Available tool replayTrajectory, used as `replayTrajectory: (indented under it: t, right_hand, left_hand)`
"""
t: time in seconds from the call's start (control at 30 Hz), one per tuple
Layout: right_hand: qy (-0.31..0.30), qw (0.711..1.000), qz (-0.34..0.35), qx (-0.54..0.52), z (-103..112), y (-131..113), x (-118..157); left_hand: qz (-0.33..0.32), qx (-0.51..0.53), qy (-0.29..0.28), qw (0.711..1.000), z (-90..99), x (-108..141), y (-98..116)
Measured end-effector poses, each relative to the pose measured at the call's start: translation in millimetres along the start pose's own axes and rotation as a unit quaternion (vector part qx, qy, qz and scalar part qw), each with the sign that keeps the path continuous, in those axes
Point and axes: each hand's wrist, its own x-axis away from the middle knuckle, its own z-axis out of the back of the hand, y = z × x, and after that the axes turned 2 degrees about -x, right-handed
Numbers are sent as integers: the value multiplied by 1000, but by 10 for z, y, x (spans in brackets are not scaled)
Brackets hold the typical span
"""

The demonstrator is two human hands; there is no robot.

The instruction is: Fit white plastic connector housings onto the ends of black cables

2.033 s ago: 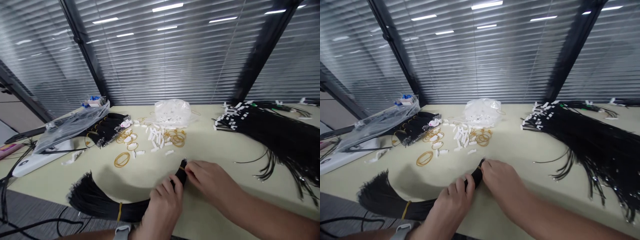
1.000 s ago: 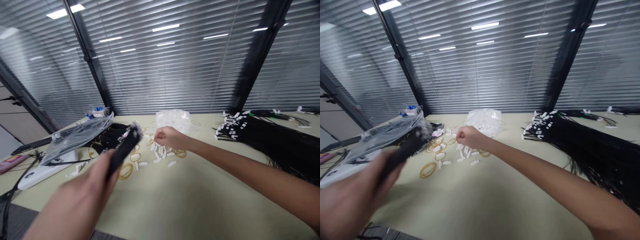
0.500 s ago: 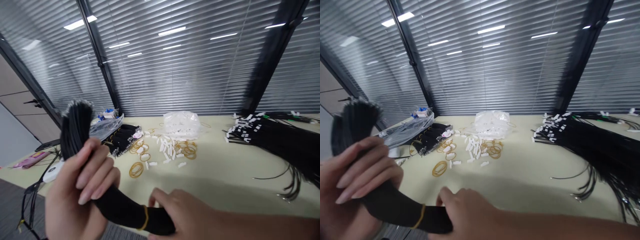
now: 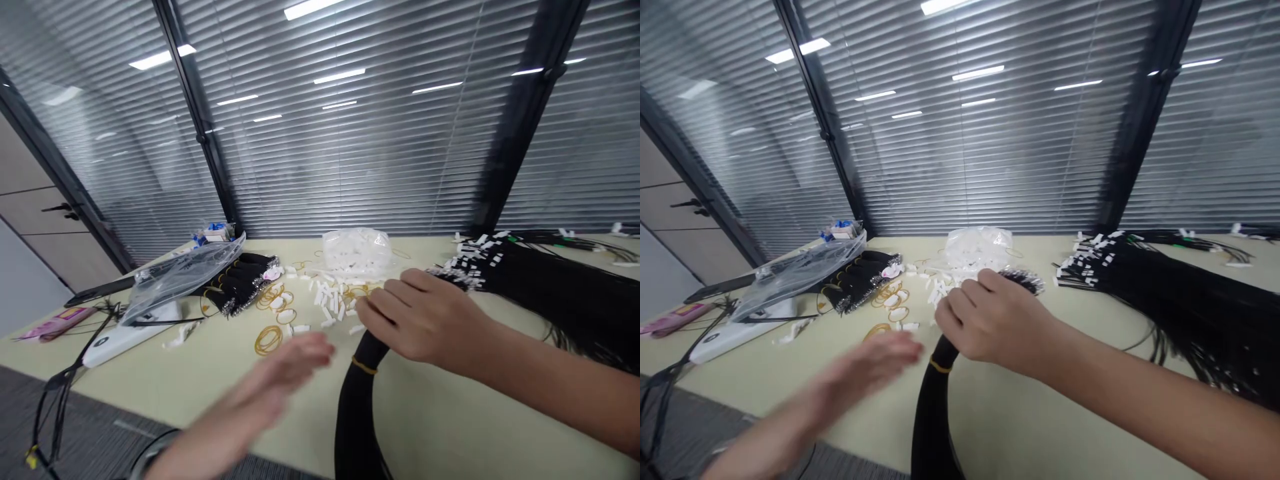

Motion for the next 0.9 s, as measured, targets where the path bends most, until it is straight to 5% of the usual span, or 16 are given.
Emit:
replayTrajectory:
  t: [0.13, 0.23, 0.33, 0.43, 0.57, 0.9]
  right_hand:
    - [18, 999, -28, -15, -42, -62, -46]
    - [39, 997, -47, -35, 23, -80, 40]
    - [68, 969, -134, -198, 97, -195, 123]
    - [40, 911, -221, -346, 84, -374, 156]
    - [24, 878, -233, -418, 16, -509, 171]
    - [-36, 905, -215, -365, 124, -504, 183]
  left_hand:
    - [189, -29, -47, 981, -452, -298, -297]
    - [189, 25, 61, 980, -483, -329, -324]
    - [163, 26, 102, 981, -464, -337, -295]
    - [157, 32, 92, 983, -525, -360, -316]
    - [183, 43, 58, 980, -629, -364, -376]
    - [203, -37, 11, 978, -656, -300, -239]
